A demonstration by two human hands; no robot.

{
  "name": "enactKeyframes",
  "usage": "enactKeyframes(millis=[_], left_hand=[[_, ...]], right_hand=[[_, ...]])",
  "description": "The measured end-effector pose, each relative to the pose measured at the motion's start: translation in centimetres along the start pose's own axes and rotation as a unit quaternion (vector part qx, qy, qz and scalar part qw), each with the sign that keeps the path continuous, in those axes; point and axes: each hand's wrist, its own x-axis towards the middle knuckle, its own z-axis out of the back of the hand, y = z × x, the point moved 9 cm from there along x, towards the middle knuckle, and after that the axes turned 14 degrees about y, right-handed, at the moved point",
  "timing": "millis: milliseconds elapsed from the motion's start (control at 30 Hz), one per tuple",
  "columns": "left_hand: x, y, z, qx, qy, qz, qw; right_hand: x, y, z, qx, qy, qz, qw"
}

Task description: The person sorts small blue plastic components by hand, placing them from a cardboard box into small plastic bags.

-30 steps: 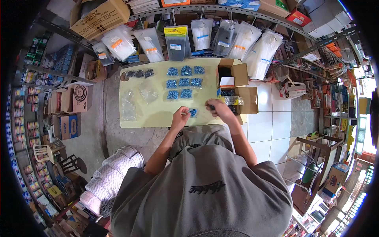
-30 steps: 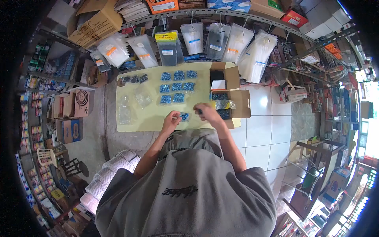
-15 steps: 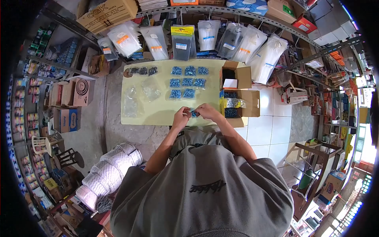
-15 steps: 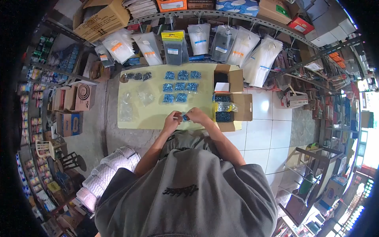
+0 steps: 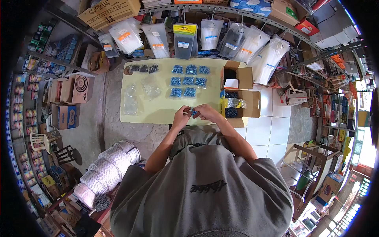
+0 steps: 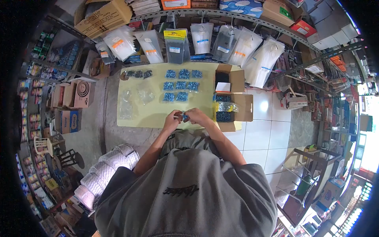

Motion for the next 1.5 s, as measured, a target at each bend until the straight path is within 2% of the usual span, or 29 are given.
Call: enactKeyframes(millis=[300,433,633,833,1100,1433,1500], left_hand=[[0.2,0.0,0.0,-0.008,-0.005,-0.008,1.0],[0.0,-0.3,0.1,-0.008,-0.004,-0.016,1.0],[-0.2,-1.0,0.1,-0.008,-0.004,-0.017,1.0],[-0.3,-1.0,0.1,-0.008,-0.002,-0.009,1.0],[0.0,-0.6,0.1,0.001,-0.012,-0.03,0.999],[0.2,-0.2,0.0,0.0,-0.008,-0.027,1.0],[0.2,-0.1,0.1,0.004,-0.013,-0.034,0.999]], right_hand=[[0.0,-0.4,-0.4,0.124,0.006,0.004,0.992],[-0.2,-0.5,-0.2,0.118,0.0,-0.001,0.993],[-0.2,-0.3,-0.2,0.04,-0.008,-0.029,0.999],[-0.4,0.0,-0.5,0.076,0.004,-0.016,0.997],[0.1,-0.2,-1.3,0.009,0.048,-0.018,0.999],[-0.3,-0.1,-1.5,0.052,0.041,-0.024,0.998],[0.1,-0.1,-1.2,0.072,0.056,0.004,0.996]])
